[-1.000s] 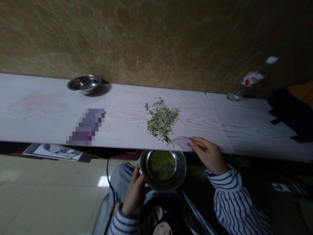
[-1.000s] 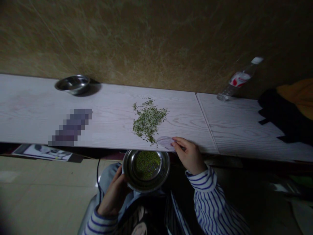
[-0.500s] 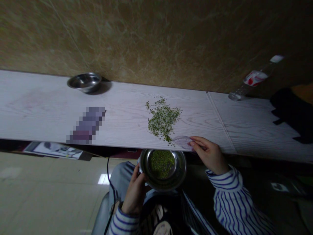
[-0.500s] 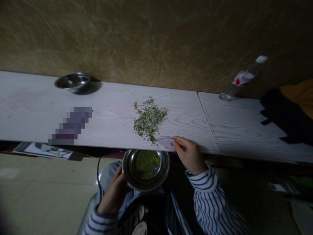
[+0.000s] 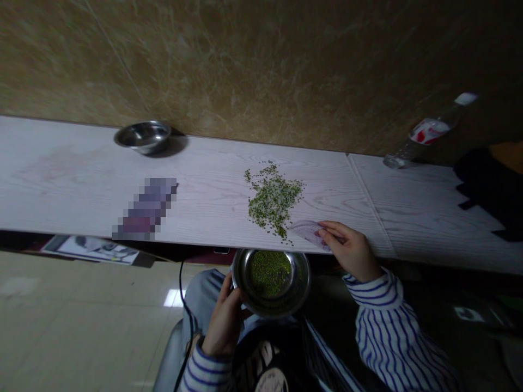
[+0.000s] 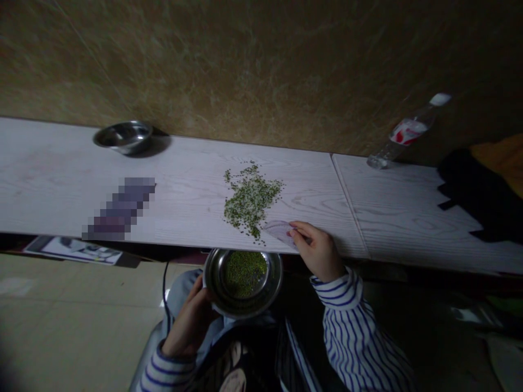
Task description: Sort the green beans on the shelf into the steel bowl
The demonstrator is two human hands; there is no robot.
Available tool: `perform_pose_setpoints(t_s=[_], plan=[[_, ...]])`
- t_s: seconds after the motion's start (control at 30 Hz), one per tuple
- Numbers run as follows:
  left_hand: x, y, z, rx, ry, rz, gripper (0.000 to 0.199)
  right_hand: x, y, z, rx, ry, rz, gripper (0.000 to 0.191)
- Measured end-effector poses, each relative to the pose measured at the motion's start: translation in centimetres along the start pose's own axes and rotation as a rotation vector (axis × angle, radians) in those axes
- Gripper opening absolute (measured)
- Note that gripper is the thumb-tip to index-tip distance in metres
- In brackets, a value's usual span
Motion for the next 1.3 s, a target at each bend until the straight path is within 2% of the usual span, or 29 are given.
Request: perform_pose_setpoints(t_s=[0.37,0.53,1.3], plan=[[0.1,0.1,0.1,-0.010,0.005,-0.005,0.063,0.2,-0.6,0.9,0.044,-0.043,-0.031,0.030],[0.2,0.2,-0.2,0.004,0.019,0.012,0.057,0.3,-0.9,0.8,0.055,-0.041,-0.027,0.030],[0.5,0.2,-0.4,0.005,0.005,0.004,0.058,0.7,-1.5,0.6,0.064,-0.055,-0.037,0.029]])
Point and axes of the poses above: each hand's wrist, its own y-axis towards the middle knuckle, its own z-axis out of the palm, x = y × z, the point moved 4 cm from there along y, towards the middle knuckle, and after that the axes turned 7 degrees about -y, right-handed, at the moved point
